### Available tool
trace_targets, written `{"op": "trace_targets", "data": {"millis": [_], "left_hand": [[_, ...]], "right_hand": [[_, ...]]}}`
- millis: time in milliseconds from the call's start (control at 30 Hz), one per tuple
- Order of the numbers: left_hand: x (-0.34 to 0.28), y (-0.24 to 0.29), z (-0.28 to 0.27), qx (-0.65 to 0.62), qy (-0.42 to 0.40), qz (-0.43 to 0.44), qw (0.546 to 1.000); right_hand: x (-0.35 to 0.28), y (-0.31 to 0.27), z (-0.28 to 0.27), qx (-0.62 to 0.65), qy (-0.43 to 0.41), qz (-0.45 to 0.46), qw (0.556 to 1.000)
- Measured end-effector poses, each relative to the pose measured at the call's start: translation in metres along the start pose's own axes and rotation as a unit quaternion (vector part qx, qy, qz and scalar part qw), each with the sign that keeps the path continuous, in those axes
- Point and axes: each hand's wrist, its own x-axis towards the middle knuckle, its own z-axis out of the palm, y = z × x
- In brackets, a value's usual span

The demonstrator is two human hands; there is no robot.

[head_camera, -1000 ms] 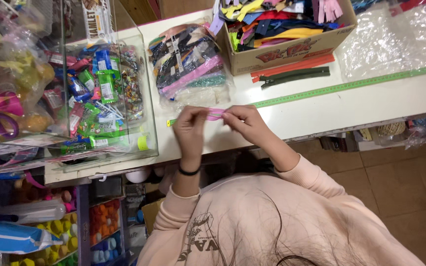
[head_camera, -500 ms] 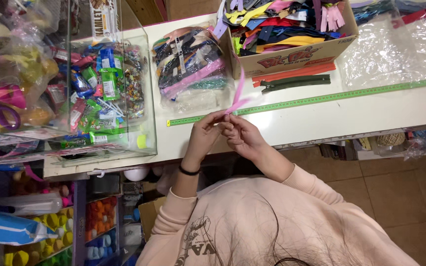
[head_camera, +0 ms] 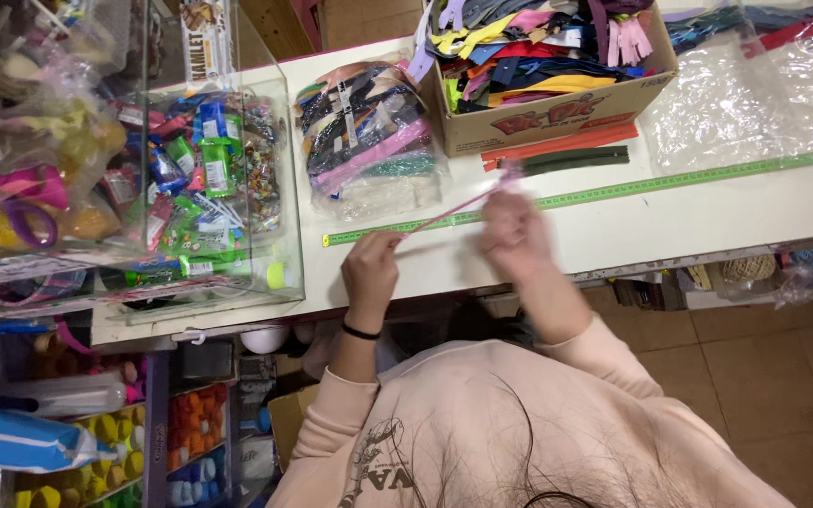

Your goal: The person picks up zippers of various colors from a box, measures them against a ruler on the counter, and puts them into a plastic bag.

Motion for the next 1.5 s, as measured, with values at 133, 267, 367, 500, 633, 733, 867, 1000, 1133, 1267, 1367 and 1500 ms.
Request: {"op": "trace_targets", "data": {"millis": [133, 267, 367, 500, 633, 733, 867, 1000, 1133, 1267, 1367, 1500], "left_hand": [[-0.008, -0.008, 0.006, -0.009, -0.055, 0.018, 0.998], [-0.001, 0.028, -0.011, -0.115, -0.152, 0.01, 0.982], [0.0, 0.05, -0.018, -0.2, -0.124, -0.03, 0.972], [0.007, 0.081, -0.022, -0.311, -0.058, 0.017, 0.949], [0.007, 0.074, -0.015, -0.319, -0.041, -0.016, 0.947], [0.003, 0.062, -0.011, -0.343, -0.031, -0.05, 0.938], [-0.002, 0.052, -0.002, -0.397, -0.021, -0.113, 0.91], [-0.005, 0.041, -0.002, -0.433, -0.017, -0.202, 0.878], [-0.01, 0.023, -0.024, -0.363, -0.023, -0.242, 0.9], [-0.032, -0.015, -0.032, -0.163, 0.054, -0.236, 0.956], [-0.044, -0.026, -0.038, -0.09, 0.072, -0.217, 0.969], [-0.047, -0.019, -0.041, 0.03, 0.105, -0.039, 0.993]], "right_hand": [[-0.008, 0.003, 0.016, -0.187, -0.014, -0.109, 0.976], [-0.025, 0.03, 0.042, -0.617, -0.035, -0.492, 0.613], [-0.031, 0.036, 0.034, -0.72, -0.102, -0.56, 0.396], [-0.027, 0.053, 0.045, -0.759, -0.188, -0.5, 0.373], [-0.029, 0.067, 0.056, -0.78, -0.182, -0.47, 0.37], [-0.028, 0.071, 0.052, -0.78, -0.168, -0.477, 0.367], [-0.021, 0.073, 0.04, -0.736, -0.137, -0.452, 0.484], [-0.001, 0.072, 0.005, -0.729, -0.106, -0.389, 0.553], [0.018, 0.082, -0.009, -0.777, -0.092, -0.345, 0.519], [0.034, 0.088, -0.016, -0.89, -0.135, -0.271, 0.34], [0.041, 0.099, -0.018, -0.883, -0.182, -0.348, 0.259], [0.04, 0.103, -0.022, -0.872, -0.224, -0.375, 0.219]]}}
